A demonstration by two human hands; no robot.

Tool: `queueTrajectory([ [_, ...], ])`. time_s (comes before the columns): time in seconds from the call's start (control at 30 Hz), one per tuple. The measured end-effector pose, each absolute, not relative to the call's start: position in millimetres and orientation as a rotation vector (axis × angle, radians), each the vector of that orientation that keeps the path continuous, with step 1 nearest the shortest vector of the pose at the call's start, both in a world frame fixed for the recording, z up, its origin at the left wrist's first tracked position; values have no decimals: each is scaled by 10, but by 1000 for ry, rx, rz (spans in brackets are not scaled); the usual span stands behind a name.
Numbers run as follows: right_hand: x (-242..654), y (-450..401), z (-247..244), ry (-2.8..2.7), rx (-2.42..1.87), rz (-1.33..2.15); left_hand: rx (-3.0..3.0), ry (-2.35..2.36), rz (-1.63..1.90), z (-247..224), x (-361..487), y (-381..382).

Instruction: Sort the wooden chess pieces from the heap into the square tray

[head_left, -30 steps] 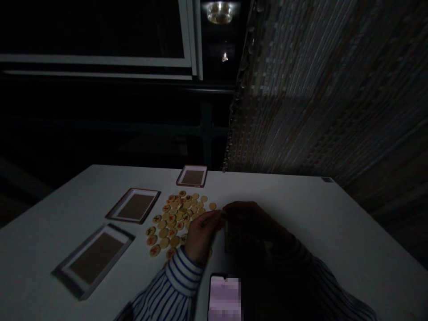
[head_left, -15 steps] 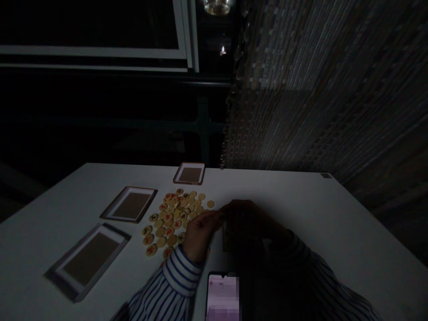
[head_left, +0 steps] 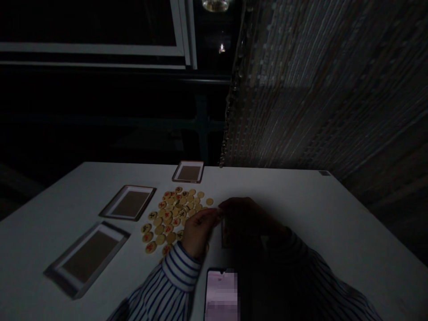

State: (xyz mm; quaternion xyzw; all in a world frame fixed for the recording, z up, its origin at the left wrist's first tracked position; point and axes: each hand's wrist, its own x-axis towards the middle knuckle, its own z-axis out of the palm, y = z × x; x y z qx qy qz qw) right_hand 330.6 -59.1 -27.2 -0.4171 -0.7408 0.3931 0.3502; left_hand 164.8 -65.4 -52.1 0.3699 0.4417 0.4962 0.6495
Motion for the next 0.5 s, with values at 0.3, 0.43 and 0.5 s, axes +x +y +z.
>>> queueTrajectory([
  [0.3, 3290, -621, -192, -2022, -1176, 885, 788, 1047, 1138, -511, 1645, -658],
  [0.43, 3289, -624, -170, -2044, -1202, 866, 794, 1030, 1146, -569, 1639, -645],
  [0.5, 3289, -627, -154, -2062, -1203, 856, 817, 1023, 1151, -599, 1633, -638],
])
